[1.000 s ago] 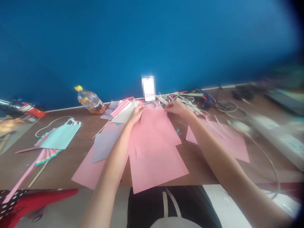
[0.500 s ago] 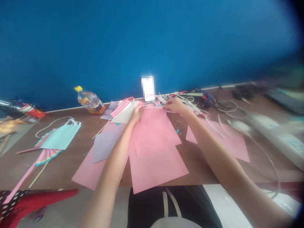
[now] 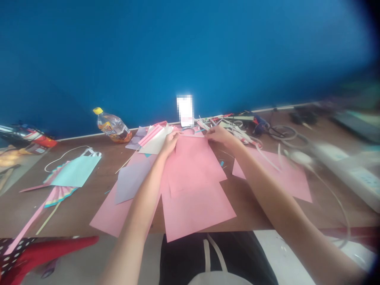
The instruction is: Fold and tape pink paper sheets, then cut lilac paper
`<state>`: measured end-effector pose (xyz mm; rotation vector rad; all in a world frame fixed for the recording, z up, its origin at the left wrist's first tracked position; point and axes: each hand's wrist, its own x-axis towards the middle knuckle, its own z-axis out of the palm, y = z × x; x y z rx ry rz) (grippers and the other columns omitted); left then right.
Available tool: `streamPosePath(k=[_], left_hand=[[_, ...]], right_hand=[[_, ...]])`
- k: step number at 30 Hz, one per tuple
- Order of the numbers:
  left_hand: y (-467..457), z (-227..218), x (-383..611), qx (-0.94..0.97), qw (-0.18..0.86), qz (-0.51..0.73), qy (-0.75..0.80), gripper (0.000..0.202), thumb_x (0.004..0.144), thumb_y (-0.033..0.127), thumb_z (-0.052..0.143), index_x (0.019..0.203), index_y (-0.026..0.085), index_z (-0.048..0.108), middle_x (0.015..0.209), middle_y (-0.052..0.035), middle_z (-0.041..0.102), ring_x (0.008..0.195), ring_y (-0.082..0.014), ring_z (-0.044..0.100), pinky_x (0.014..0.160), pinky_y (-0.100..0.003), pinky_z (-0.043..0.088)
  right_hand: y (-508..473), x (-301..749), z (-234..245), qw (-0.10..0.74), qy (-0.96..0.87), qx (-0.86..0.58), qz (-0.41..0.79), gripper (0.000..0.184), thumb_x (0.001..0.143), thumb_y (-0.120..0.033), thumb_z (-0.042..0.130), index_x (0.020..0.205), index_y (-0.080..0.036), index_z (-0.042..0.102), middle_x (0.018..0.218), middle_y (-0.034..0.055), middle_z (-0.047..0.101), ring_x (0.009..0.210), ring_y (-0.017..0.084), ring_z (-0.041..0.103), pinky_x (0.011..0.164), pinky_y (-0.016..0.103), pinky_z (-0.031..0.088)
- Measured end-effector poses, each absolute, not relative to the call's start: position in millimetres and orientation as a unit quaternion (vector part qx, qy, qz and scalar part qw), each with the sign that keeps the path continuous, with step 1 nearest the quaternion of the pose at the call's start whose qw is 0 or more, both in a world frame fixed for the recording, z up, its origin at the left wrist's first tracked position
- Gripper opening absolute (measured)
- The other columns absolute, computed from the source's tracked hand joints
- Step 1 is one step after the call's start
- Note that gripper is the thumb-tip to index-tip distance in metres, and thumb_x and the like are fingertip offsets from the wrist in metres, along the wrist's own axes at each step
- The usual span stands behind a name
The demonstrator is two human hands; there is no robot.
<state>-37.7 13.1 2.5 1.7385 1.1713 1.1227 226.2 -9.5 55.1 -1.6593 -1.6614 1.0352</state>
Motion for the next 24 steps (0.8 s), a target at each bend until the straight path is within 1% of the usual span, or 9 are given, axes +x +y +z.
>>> streamPosePath(k=[5, 11, 15, 19, 24], left_hand=[[12, 4, -37, 0.686, 0.361, 0.439, 0.454, 0.044, 0.092, 0.054, 0.05, 0.109, 0.018, 0.07, 0.124, -0.0091, 0.067, 0.128, -0.0281, 0.052, 0.11, -0.039, 0.035], [11, 3, -37, 0.678, 0.375, 0.439, 0.455, 0.047, 0.091, 0.056, 0.05, 0.11, 0.019, 0.071, 0.123, -0.0086, 0.067, 0.122, -0.0285, 0.055, 0.107, -0.04, 0.037], [10, 4, -36, 0.674, 0.379, 0.444, 0.453, 0.047, 0.09, 0.056, 0.051, 0.11, 0.019, 0.072, 0.121, -0.0088, 0.068, 0.122, -0.029, 0.055, 0.107, -0.04, 0.038], [9, 4, -37, 0.671, 0.385, 0.444, 0.452, 0.047, 0.09, 0.056, 0.052, 0.11, 0.019, 0.072, 0.121, -0.0089, 0.068, 0.123, -0.0297, 0.055, 0.106, -0.041, 0.038], [12, 2, -37, 0.668, 0.386, 0.449, 0.45, 0.046, 0.09, 0.055, 0.052, 0.112, 0.019, 0.071, 0.121, -0.0083, 0.068, 0.125, -0.0291, 0.054, 0.107, -0.04, 0.037]], right_hand=[[-5, 227, 47, 0.303, -0.603, -0.61, 0.416, 0.005, 0.073, -0.018, 0.07, 0.07, -0.015, 0.067, 0.064, 0.0034, 0.066, 0.063, 0.014, 0.062, 0.058, 0.02, 0.047], [-3, 228, 44, 0.329, -0.594, -0.613, 0.405, 0.004, 0.071, -0.016, 0.071, 0.068, -0.014, 0.07, 0.06, 0.0033, 0.067, 0.061, 0.014, 0.064, 0.062, 0.021, 0.051], [-2, 229, 42, 0.34, -0.597, -0.602, 0.407, 0.005, 0.069, -0.014, 0.071, 0.065, -0.015, 0.069, 0.058, 0.0034, 0.066, 0.059, 0.015, 0.064, 0.061, 0.022, 0.051], [0, 230, 38, 0.351, -0.603, -0.587, 0.412, 0.002, 0.067, -0.013, 0.07, 0.065, -0.014, 0.071, 0.06, 0.0041, 0.067, 0.061, 0.016, 0.063, 0.061, 0.024, 0.05], [0, 228, 38, 0.348, -0.612, -0.596, 0.387, 0.004, 0.064, -0.013, 0.067, 0.064, -0.014, 0.071, 0.06, 0.0034, 0.067, 0.06, 0.015, 0.06, 0.057, 0.023, 0.047]])
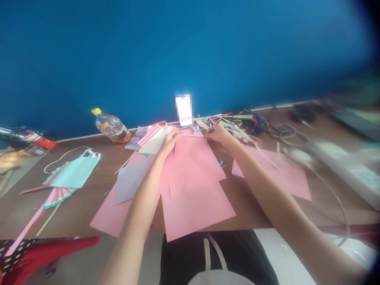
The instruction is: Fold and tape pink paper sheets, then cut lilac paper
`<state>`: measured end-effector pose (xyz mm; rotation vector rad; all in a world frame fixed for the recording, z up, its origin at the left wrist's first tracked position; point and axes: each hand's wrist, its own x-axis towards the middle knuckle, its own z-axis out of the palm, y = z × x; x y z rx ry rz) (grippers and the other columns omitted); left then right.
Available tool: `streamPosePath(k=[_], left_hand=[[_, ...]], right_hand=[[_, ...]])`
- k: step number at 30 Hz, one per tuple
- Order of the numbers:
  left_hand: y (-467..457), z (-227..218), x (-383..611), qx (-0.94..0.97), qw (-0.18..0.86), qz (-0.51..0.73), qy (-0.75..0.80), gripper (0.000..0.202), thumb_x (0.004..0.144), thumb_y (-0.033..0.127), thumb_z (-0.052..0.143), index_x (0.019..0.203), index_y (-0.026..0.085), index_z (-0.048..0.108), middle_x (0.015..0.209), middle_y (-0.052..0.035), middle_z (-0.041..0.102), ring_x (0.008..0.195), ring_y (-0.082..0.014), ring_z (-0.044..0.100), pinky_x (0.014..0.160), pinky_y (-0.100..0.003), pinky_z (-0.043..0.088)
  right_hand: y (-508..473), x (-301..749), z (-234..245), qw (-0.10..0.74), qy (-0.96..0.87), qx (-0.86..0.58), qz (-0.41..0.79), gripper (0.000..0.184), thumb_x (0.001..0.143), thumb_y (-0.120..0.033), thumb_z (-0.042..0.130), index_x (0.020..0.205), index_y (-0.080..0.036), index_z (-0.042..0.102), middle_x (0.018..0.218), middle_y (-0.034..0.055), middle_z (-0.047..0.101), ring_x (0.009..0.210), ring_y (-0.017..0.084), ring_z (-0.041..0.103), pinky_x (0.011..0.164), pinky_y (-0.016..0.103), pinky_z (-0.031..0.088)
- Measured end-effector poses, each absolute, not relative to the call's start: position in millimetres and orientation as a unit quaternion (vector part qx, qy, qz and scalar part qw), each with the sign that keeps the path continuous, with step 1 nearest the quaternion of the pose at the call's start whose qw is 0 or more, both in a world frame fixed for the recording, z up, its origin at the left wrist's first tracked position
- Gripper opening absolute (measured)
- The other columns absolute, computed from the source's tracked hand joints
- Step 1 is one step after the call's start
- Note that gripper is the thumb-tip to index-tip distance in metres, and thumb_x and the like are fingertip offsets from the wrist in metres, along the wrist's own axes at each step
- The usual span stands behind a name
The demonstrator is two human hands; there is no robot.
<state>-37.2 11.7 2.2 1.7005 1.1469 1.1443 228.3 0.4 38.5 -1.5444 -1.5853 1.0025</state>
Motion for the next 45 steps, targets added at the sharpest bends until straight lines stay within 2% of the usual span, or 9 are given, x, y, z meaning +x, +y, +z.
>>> streamPosePath(k=[12, 23, 27, 34, 45], left_hand=[[8.6, 5.5, -36.2, 0.652, 0.404, 0.467, 0.441, 0.048, 0.088, 0.056, 0.055, 0.11, 0.017, 0.072, 0.113, -0.0091, 0.071, 0.12, -0.0289, 0.056, 0.105, -0.039, 0.04], [11.3, 1.7, -37.7, 0.665, 0.389, 0.461, 0.441, 0.044, 0.091, 0.053, 0.052, 0.112, 0.02, 0.071, 0.123, -0.0078, 0.068, 0.125, -0.028, 0.054, 0.109, -0.039, 0.036], [12.0, 1.0, -37.2, 0.666, 0.384, 0.456, 0.448, 0.044, 0.09, 0.053, 0.052, 0.112, 0.02, 0.071, 0.123, -0.0074, 0.068, 0.125, -0.0278, 0.054, 0.109, -0.039, 0.037], [9.4, 4.6, -34.9, 0.672, 0.378, 0.455, 0.446, 0.046, 0.091, 0.053, 0.051, 0.112, 0.018, 0.071, 0.121, -0.0087, 0.068, 0.122, -0.0275, 0.056, 0.107, -0.038, 0.038], [8.7, 6.2, -36.1, 0.676, 0.382, 0.444, 0.448, 0.045, 0.091, 0.052, 0.051, 0.113, 0.018, 0.07, 0.119, -0.0089, 0.068, 0.118, -0.0273, 0.058, 0.104, -0.038, 0.04]], right_hand=[[-6.2, 226.5, 44.1, 0.34, -0.637, -0.597, 0.35, 0.007, 0.064, -0.014, 0.065, 0.063, -0.013, 0.071, 0.057, 0.0025, 0.065, 0.056, 0.013, 0.055, 0.052, 0.022, 0.042], [-5.6, 225.9, 43.5, 0.326, -0.625, -0.618, 0.348, 0.006, 0.065, -0.016, 0.066, 0.065, -0.014, 0.072, 0.055, 0.0022, 0.064, 0.057, 0.014, 0.056, 0.052, 0.021, 0.041], [-6.5, 224.9, 46.7, 0.328, -0.616, -0.622, 0.355, 0.004, 0.063, -0.014, 0.066, 0.062, -0.014, 0.07, 0.054, 0.0018, 0.062, 0.057, 0.013, 0.056, 0.053, 0.021, 0.041], [-7.6, 223.0, 46.4, 0.335, -0.604, -0.632, 0.352, 0.005, 0.06, -0.016, 0.066, 0.061, -0.014, 0.07, 0.055, 0.0019, 0.061, 0.051, 0.011, 0.049, 0.045, 0.021, 0.036], [-4.8, 222.8, 44.0, 0.324, -0.598, -0.649, 0.341, 0.009, 0.059, -0.018, 0.065, 0.063, -0.014, 0.072, 0.055, 0.0026, 0.062, 0.048, 0.011, 0.048, 0.044, 0.022, 0.036]])
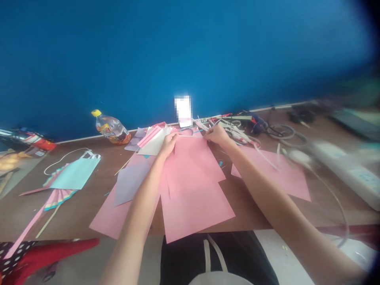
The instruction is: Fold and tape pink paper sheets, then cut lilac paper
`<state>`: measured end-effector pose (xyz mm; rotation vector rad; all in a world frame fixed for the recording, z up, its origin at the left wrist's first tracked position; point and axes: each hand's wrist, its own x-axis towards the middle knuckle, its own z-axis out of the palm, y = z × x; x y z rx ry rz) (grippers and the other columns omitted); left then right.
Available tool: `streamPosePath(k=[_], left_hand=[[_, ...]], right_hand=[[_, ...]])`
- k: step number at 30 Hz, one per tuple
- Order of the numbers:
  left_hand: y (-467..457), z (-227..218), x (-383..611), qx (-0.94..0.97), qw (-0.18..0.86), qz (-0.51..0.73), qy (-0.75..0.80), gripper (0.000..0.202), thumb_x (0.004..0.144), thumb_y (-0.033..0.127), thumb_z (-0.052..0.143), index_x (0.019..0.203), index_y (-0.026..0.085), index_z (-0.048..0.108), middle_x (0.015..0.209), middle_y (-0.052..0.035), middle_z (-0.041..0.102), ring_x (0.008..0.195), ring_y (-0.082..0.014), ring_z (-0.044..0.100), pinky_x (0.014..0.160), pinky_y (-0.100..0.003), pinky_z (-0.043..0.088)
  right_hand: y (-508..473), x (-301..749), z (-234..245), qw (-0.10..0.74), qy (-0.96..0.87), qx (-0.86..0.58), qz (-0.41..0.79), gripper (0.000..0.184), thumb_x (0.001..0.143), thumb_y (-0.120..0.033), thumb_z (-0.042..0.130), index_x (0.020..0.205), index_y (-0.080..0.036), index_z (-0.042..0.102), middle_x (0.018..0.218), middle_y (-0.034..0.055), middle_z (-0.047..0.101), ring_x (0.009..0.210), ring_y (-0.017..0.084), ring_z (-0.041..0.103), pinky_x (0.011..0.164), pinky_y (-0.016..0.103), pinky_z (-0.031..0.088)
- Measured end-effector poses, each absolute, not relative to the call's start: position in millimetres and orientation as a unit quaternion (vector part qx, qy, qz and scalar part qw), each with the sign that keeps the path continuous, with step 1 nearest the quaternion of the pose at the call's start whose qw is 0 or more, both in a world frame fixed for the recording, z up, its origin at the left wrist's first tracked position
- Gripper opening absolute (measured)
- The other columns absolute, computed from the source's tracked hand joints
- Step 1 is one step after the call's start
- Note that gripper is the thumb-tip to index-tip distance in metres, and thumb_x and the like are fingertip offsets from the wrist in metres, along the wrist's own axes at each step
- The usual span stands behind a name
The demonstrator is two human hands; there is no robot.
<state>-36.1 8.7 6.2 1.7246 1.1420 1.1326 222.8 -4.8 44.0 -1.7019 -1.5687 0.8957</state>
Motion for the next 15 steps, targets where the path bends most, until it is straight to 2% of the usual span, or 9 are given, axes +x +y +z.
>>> streamPosePath(k=[6, 15], left_hand=[[8.5, 7.4, -35.1, 0.675, 0.38, 0.444, 0.45, 0.044, 0.091, 0.053, 0.051, 0.111, 0.02, 0.071, 0.12, -0.008, 0.068, 0.122, -0.0277, 0.056, 0.105, -0.038, 0.039], [6.5, 9.2, -35.9, 0.693, 0.358, 0.437, 0.447, 0.043, 0.092, 0.052, 0.049, 0.11, 0.02, 0.071, 0.115, -0.0068, 0.069, 0.109, -0.0251, 0.06, 0.103, -0.037, 0.04]], right_hand=[[-2.6, 223.4, 41.2, 0.332, -0.604, -0.647, 0.327, 0.005, 0.057, -0.018, 0.065, 0.056, -0.015, 0.069, 0.055, 0.0029, 0.064, 0.052, 0.013, 0.053, 0.045, 0.021, 0.037], [-6.3, 225.0, 46.1, 0.349, -0.616, -0.624, 0.33, 0.004, 0.056, -0.016, 0.064, 0.057, -0.015, 0.068, 0.059, 0.0022, 0.065, 0.06, 0.015, 0.058, 0.05, 0.022, 0.039]])
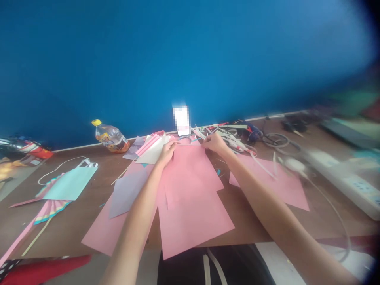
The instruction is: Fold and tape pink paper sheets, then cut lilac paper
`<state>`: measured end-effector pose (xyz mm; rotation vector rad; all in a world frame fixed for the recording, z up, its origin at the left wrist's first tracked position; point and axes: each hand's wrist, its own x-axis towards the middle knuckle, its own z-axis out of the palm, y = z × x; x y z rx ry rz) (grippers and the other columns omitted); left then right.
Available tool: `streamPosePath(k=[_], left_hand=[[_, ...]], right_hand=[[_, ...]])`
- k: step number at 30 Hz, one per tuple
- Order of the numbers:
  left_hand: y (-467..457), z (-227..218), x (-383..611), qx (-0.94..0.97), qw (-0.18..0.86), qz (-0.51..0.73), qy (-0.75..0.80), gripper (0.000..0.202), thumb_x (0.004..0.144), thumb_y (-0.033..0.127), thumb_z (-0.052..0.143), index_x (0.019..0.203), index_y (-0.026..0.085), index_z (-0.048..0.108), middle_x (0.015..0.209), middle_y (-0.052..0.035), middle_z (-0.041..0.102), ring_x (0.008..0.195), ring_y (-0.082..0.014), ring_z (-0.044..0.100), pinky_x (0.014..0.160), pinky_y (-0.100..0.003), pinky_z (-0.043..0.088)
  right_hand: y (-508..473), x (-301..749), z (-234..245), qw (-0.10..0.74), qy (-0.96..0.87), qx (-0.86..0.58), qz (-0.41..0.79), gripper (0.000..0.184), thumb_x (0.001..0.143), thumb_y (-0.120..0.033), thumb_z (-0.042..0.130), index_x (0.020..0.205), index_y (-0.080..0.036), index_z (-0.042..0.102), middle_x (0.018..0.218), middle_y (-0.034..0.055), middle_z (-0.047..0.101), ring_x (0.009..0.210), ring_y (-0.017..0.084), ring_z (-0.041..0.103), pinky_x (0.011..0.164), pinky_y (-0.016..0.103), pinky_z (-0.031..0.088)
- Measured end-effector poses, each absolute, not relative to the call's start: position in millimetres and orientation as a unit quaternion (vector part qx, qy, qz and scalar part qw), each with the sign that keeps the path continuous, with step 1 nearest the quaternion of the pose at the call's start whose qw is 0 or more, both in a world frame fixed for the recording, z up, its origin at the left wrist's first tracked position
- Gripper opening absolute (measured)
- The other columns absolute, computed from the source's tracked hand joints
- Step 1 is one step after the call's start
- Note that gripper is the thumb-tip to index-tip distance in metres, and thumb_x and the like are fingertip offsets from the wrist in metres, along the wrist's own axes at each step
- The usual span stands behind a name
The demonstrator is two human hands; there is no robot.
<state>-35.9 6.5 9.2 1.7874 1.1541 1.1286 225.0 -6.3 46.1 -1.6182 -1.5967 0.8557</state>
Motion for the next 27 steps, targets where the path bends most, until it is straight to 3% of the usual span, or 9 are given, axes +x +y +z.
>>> streamPosePath(k=[5, 9, 12, 18, 21, 27], left_hand=[[8, 9, -36, 0.686, 0.36, 0.444, 0.45, 0.042, 0.091, 0.052, 0.05, 0.108, 0.02, 0.071, 0.119, -0.0072, 0.068, 0.116, -0.0257, 0.058, 0.105, -0.037, 0.039], [9, 7, -38, 0.678, 0.36, 0.459, 0.447, 0.042, 0.092, 0.052, 0.05, 0.109, 0.021, 0.07, 0.122, -0.0078, 0.067, 0.12, -0.0254, 0.057, 0.107, -0.037, 0.038], [10, 6, -39, 0.678, 0.358, 0.464, 0.444, 0.042, 0.091, 0.053, 0.05, 0.111, 0.021, 0.07, 0.124, -0.0082, 0.066, 0.124, -0.0253, 0.055, 0.111, -0.038, 0.035], [13, 4, -37, 0.666, 0.413, 0.444, 0.435, 0.04, 0.088, 0.046, 0.057, 0.115, 0.02, 0.067, 0.119, -0.0101, 0.069, 0.117, -0.0256, 0.061, 0.105, -0.041, 0.042], [14, 5, -32, 0.696, 0.414, 0.403, 0.426, 0.033, 0.085, 0.04, 0.06, 0.108, 0.019, 0.07, 0.113, -0.01, 0.071, 0.111, -0.0254, 0.063, 0.104, -0.041, 0.044], [11, 11, -22, 0.766, 0.355, 0.319, 0.43, 0.035, 0.083, 0.048, 0.062, 0.094, 0.018, 0.076, 0.094, -0.0059, 0.074, 0.094, -0.0263, 0.067, 0.089, -0.037, 0.05]], right_hand=[[-6, 225, 46, 0.354, -0.608, -0.622, 0.343, 0.001, 0.057, -0.017, 0.064, 0.058, -0.016, 0.064, 0.054, 0.0003, 0.061, 0.057, 0.014, 0.056, 0.05, 0.022, 0.039], [-5, 224, 45, 0.381, -0.588, -0.602, 0.381, 0.03, 0.056, -0.016, 0.067, 0.083, -0.021, 0.055, 0.05, -0.0058, 0.059, 0.048, 0.013, 0.051, 0.047, 0.022, 0.036], [-4, 226, 46, 0.402, -0.583, -0.577, 0.407, 0.04, 0.057, -0.015, 0.067, 0.088, -0.024, 0.045, 0.052, -0.0077, 0.059, 0.047, 0.013, 0.051, 0.049, 0.022, 0.037], [-6, 230, 53, 0.388, -0.642, -0.546, 0.374, 0.031, 0.06, -0.014, 0.063, 0.082, -0.023, 0.044, 0.054, -0.0068, 0.059, 0.057, 0.014, 0.057, 0.058, 0.023, 0.04], [-8, 232, 61, 0.364, -0.688, -0.527, 0.341, 0.029, 0.061, -0.011, 0.06, 0.084, -0.022, 0.047, 0.06, -0.0048, 0.064, 0.06, 0.014, 0.058, 0.06, 0.023, 0.04], [-18, 232, 78, 0.293, -0.753, -0.491, 0.325, 0.022, 0.067, -0.015, 0.061, 0.088, -0.019, 0.057, 0.072, -0.0003, 0.069, 0.066, 0.014, 0.06, 0.062, 0.023, 0.04]])
